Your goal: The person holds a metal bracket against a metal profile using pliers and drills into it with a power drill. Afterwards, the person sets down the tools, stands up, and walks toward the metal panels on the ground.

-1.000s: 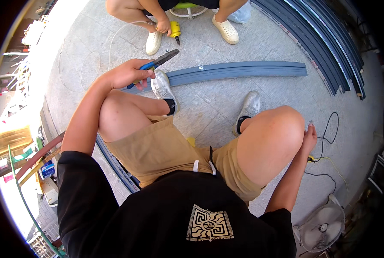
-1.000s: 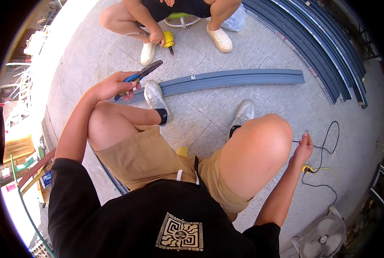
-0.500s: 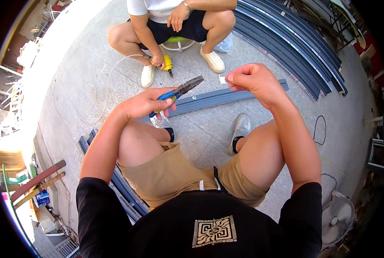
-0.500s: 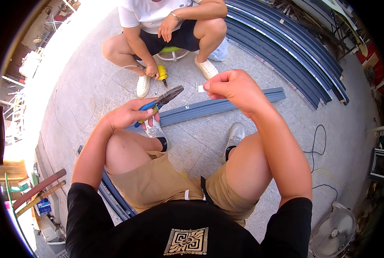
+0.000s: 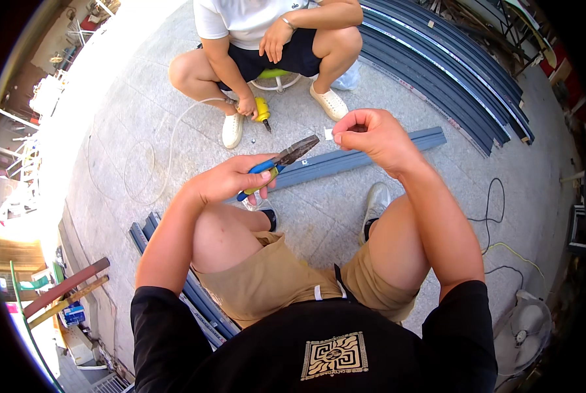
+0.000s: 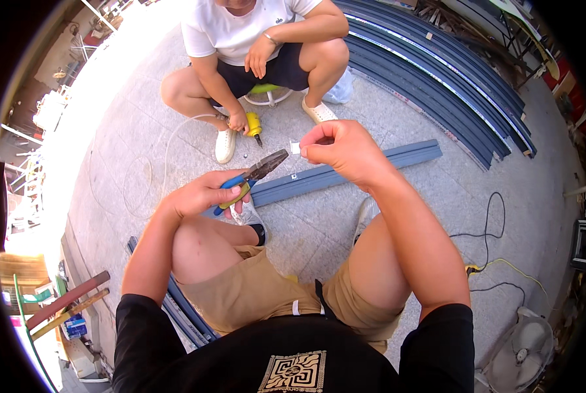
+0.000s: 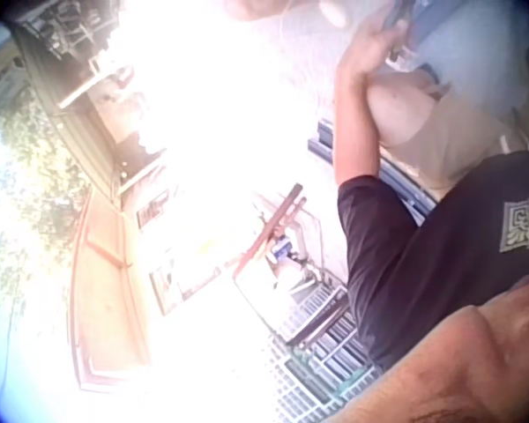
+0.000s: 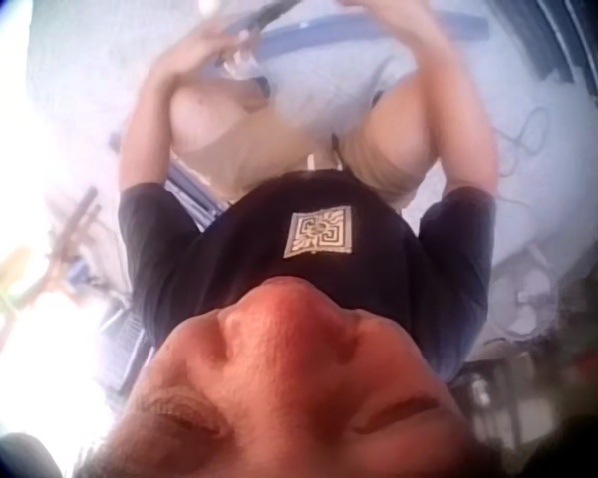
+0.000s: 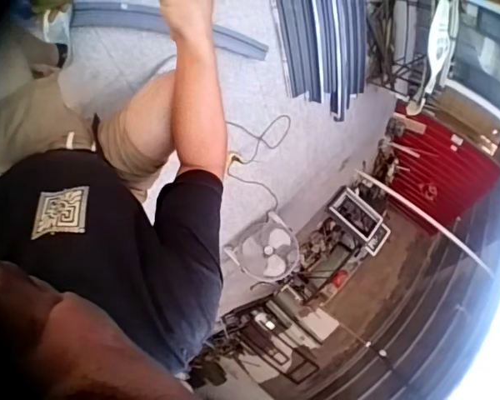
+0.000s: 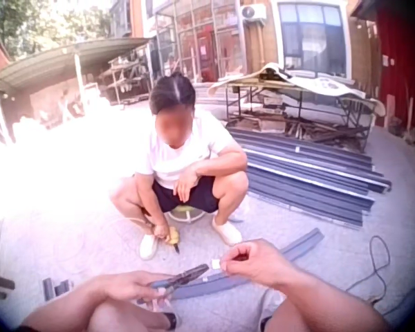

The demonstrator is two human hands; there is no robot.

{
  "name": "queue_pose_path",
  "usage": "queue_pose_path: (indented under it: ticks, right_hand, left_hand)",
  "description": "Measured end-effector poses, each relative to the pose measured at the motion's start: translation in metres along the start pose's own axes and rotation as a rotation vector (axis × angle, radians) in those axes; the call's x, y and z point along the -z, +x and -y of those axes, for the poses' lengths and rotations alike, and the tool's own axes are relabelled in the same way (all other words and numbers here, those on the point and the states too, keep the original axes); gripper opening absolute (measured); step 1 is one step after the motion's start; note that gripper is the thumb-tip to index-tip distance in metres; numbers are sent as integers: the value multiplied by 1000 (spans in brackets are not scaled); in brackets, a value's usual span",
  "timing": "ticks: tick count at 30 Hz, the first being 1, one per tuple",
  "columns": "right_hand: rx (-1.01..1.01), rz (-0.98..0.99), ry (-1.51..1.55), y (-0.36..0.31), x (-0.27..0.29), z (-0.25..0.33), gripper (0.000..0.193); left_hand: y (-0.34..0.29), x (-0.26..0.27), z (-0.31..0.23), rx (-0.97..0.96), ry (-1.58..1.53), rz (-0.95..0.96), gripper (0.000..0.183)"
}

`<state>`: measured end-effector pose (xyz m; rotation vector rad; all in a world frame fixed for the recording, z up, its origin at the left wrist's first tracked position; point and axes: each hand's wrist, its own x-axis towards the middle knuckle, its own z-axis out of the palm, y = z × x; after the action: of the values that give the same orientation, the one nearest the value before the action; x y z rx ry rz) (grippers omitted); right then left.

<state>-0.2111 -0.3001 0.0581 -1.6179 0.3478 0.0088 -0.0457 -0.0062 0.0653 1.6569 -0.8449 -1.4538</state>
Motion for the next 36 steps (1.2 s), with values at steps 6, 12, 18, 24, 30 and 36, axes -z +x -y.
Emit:
queue_pose_path:
  ticks: [6,12,18,24,30,36]
  right_hand:
    - [-20,-99,345,9,-7,-7,31]
    - [-123,-161,377,13,-11,-7,21]
    - [-83,-40,203,10,-15,-7,18]
    - [-82,-22,204,10,-18,-7,18]
    - [-109,-37,278,11,-19,-8,18]
    - [-120,-27,286,13,-18,-12,17]
  left_hand:
    - [6,-2,-2,-17,28,29,58]
    - [10,-5,-1,-43,55,24,60]
    - [6,-6,-6,-27,23,7,63]
    - [4,-5,-8,-36,-3,56,63]
    - [4,-5,-9,-36,-28,67,59]
    - [6,-4,-6,-33,-15,67,59]
